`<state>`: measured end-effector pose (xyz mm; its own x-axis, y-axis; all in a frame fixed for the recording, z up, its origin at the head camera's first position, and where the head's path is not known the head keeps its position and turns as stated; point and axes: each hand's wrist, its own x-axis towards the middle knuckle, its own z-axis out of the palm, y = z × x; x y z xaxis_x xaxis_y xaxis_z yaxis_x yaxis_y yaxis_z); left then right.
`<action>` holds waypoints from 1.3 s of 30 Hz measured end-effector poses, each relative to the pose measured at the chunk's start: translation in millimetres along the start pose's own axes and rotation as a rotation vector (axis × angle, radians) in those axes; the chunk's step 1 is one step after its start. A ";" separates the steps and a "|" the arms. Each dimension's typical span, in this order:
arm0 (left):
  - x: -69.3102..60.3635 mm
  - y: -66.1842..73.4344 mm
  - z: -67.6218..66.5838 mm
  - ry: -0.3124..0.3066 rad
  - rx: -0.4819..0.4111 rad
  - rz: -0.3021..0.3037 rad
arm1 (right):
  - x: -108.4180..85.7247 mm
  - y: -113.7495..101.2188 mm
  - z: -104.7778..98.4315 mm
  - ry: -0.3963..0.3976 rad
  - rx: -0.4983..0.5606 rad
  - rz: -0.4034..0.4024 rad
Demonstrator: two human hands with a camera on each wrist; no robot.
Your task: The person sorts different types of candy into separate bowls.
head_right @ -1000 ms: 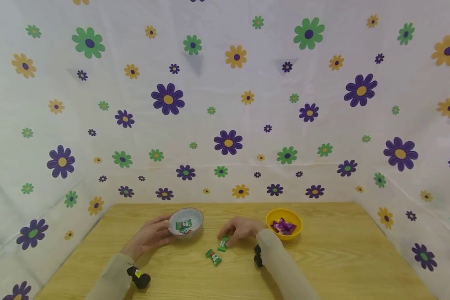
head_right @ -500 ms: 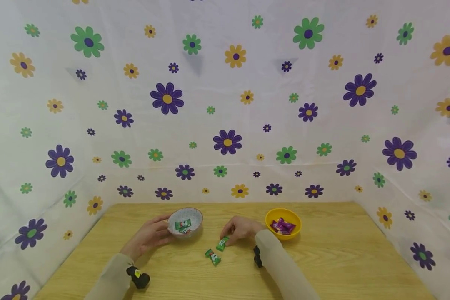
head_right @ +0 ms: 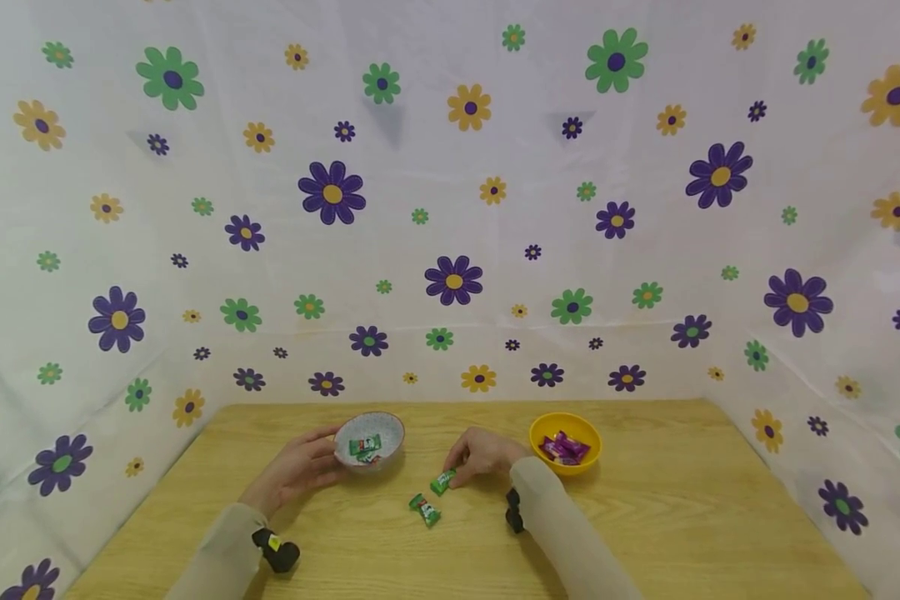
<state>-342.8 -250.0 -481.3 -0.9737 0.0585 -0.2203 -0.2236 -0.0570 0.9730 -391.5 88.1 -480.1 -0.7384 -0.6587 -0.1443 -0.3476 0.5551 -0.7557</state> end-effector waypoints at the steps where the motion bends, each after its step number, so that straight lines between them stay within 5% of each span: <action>1: 0.4 0.1 -0.1 -0.001 -0.001 -0.001 | 0.0 -0.3 -0.1 0.002 -0.003 -0.003; 31: 2.6 2.1 0.5 0.012 0.008 -0.006 | -1.8 3.9 0.3 0.149 0.042 -0.015; 39: 4.3 -1.0 -1.4 0.007 -0.008 -0.004 | 0.7 0.9 4.4 0.157 0.160 -0.018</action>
<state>-346.9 -251.1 -483.3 -0.9731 0.0518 -0.2243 -0.2274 -0.0646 0.9716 -389.8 85.9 -483.7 -0.8181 -0.5738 -0.0378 -0.2750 0.4481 -0.8506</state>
